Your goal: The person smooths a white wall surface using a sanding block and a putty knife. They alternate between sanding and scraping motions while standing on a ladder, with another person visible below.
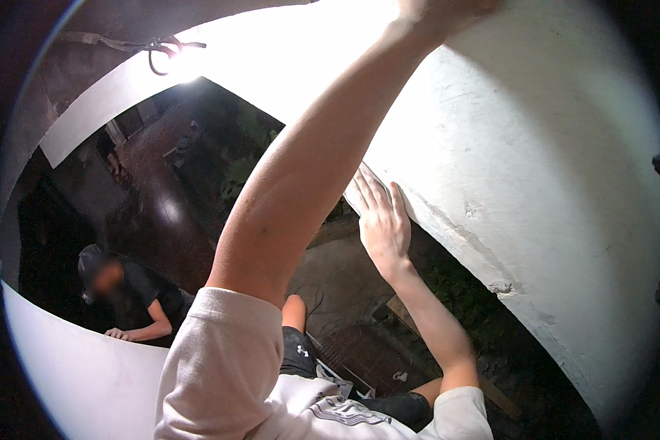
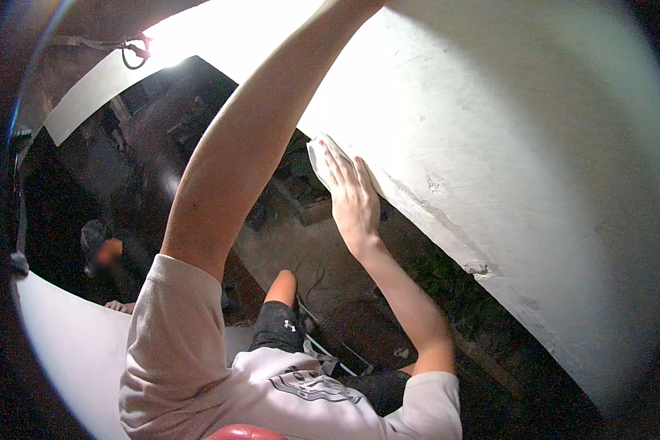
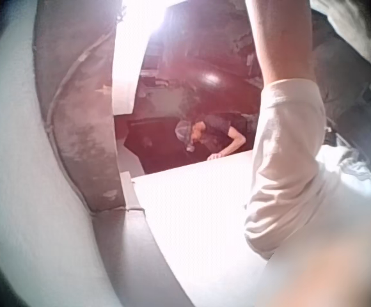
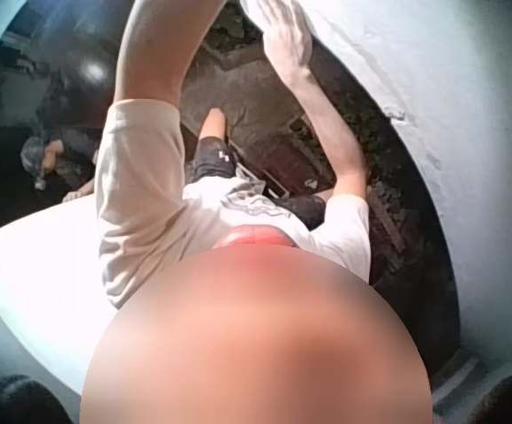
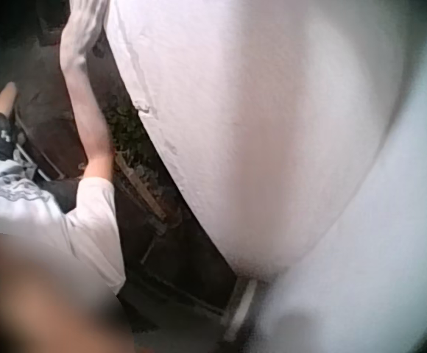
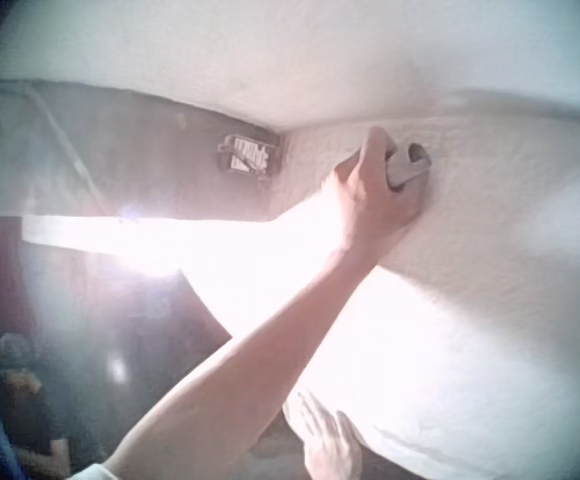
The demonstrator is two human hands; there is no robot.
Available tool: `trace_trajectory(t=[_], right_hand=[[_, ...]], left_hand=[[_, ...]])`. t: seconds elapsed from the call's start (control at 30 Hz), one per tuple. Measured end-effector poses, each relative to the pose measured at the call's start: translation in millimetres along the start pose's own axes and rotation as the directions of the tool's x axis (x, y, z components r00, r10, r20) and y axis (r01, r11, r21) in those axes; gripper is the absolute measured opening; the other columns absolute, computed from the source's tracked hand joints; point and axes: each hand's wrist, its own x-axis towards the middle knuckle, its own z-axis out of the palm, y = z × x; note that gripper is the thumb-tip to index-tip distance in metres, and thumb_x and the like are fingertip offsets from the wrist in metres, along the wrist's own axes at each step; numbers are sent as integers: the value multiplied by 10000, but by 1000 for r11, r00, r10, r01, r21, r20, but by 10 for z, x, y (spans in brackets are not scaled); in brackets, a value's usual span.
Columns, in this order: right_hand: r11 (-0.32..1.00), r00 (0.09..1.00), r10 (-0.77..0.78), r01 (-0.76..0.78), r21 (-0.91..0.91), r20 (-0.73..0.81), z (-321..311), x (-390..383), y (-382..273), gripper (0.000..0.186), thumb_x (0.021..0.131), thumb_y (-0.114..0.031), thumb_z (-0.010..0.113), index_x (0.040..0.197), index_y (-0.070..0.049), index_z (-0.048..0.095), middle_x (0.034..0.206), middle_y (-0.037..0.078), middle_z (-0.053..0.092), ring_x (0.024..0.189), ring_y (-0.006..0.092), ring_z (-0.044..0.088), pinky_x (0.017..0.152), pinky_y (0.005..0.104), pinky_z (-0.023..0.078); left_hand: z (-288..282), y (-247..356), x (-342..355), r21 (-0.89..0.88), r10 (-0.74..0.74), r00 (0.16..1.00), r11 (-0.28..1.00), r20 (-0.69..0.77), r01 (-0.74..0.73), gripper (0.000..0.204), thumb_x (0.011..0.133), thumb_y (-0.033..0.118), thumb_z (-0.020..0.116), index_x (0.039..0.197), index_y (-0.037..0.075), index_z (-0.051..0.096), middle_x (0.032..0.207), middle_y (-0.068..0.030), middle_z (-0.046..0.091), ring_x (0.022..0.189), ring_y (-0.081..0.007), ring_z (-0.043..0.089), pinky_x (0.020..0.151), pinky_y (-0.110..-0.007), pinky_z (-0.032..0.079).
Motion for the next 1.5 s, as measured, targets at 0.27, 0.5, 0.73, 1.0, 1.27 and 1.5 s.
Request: trace_trajectory(t=[0.27, 0.5, 0.73, 1.0, 1.27, 1.5], right_hand=[[999, 984, 44, -48, -22, -175, -60, 256, -100, 525, 908, -319, 506, 1409, -179, 435, 1497, -32, 361, 1404, 115, 265, 1201, 409, 141], [999, 992, 19, -22, -26, -125, -103, 85, 75, 554, 884, -367, 521, 1412, -221, 434, 1534, -88, 287, 1414, 81, 231, 1206, 405, 99], [991, 997, -58, 50, -127, -58, -203, 120, 151, 613, 870, -370, 544, 1443, -208, 396, 1539, -71, 275, 1417, 98, 219, 1207, 412, 83], [959, 976, -51, -11, -283, -211, 0, 1051, -355, 544, 929, -353, 487, 1409, -106, 418, 1474, 39, 380, 1402, 204, 263, 1178, 433, 102], [998, 991, -34, 28, -50, -133, -4, 698, -151, 388, 895, -273, 559, 1235, -90, 596, 1180, 38, 628, 1274, 155, 428, 1124, 354, 264], [995, 985, -78, 67, -81, -151, -237, -35, 224, 605, 857, -338, 566, 1425, -186, 425, 1495, -32, 370, 1399, 107, 272, 1206, 434, 64]], left_hand=[[-71, 70, 48, 20, -17, 1000, 1000, -13, 17, 270, 806, 226, 693, 826, 80, 468, 616, -132, 587, 518, -291, 589, 486, -394, 462], [-37, 40, 3, 37, -20, 998, 999, 51, 18, 278, 821, 236, 685, 827, 69, 463, 634, -157, 586, 536, -306, 596, 492, -402, 464], [-23, 32, 18, 24, 3, 1000, 1000, -23, -3, 270, 820, 232, 681, 830, 67, 468, 644, -164, 594, 558, -331, 607, 512, -422, 469], [-88, 58, 74, 92, -46, 999, 995, 20, 44, 267, 817, 233, 683, 833, 72, 471, 641, -155, 596, 540, -333, 591, 507, -422, 467], [-60, 14, 48, 61, 52, 999, 997, -1, -52, 286, 836, 266, 676, 836, 74, 463, 641, -142, 597, 526, -300, 593, 495, -418, 463], [-30, -40, 32, 44, 73, 997, 996, 6, -73, 291, 828, 265, 684, 849, 79, 460, 647, -121, 604, 534, -265, 602, 497, -412, 470]])
